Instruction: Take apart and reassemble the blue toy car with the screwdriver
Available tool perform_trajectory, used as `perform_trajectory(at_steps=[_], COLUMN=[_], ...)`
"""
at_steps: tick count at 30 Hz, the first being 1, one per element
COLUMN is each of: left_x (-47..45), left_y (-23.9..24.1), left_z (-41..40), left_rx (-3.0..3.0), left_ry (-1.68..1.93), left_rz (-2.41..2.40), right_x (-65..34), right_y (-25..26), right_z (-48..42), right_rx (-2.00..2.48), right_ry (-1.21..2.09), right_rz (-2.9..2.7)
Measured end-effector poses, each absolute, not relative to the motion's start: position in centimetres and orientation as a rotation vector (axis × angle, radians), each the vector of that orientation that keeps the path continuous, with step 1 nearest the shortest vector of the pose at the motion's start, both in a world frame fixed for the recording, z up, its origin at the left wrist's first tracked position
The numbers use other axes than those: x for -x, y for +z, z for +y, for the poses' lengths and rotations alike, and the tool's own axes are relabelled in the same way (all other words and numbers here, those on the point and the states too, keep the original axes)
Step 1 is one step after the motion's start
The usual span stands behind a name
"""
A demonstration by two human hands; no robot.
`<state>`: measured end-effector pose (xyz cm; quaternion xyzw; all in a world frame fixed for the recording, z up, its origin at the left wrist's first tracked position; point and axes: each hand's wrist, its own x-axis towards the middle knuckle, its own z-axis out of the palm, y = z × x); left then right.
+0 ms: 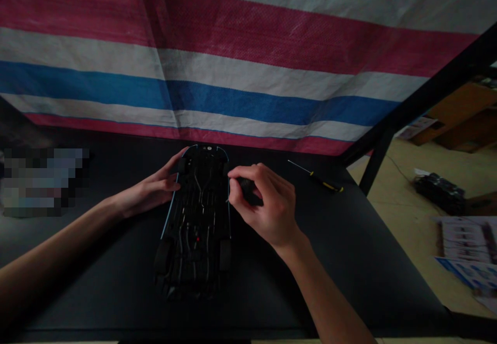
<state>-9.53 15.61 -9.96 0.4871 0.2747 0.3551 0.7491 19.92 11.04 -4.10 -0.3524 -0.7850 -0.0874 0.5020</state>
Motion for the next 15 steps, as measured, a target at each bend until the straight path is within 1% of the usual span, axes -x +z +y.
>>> perform_trajectory(at_steps=[3,6,9,12,15], left_x=[9.55,9.44,9.25,9.15,9.19], left_y=[-10.00,-9.88,-9.59,-9.36,-9.33], left_z=[15.61,15.54,15.38,15.27,15.26], left_rx=[-1.056,-1.052,-1.044,-1.044,-1.047], left_ry=[0.773,0.776,0.777,0.772,0.767], left_rz=[0.591,0.594,0.618,0.627,0.629], right_x=[-19.97,-20.25,-20.24,-19.92,-19.82], right_y=[-4.24,-4.60,-4.87,-4.92,-4.86], right_z=[11.01,11.44,11.84,11.71,11.32], right_rx=[0.915,0.849,0.769,0.797,0.830], right_ry=[-0.197,-0.162,-0.256,-0.361,-0.321], right_rz=[-1.877,-1.901,-1.862,-1.825,-1.836])
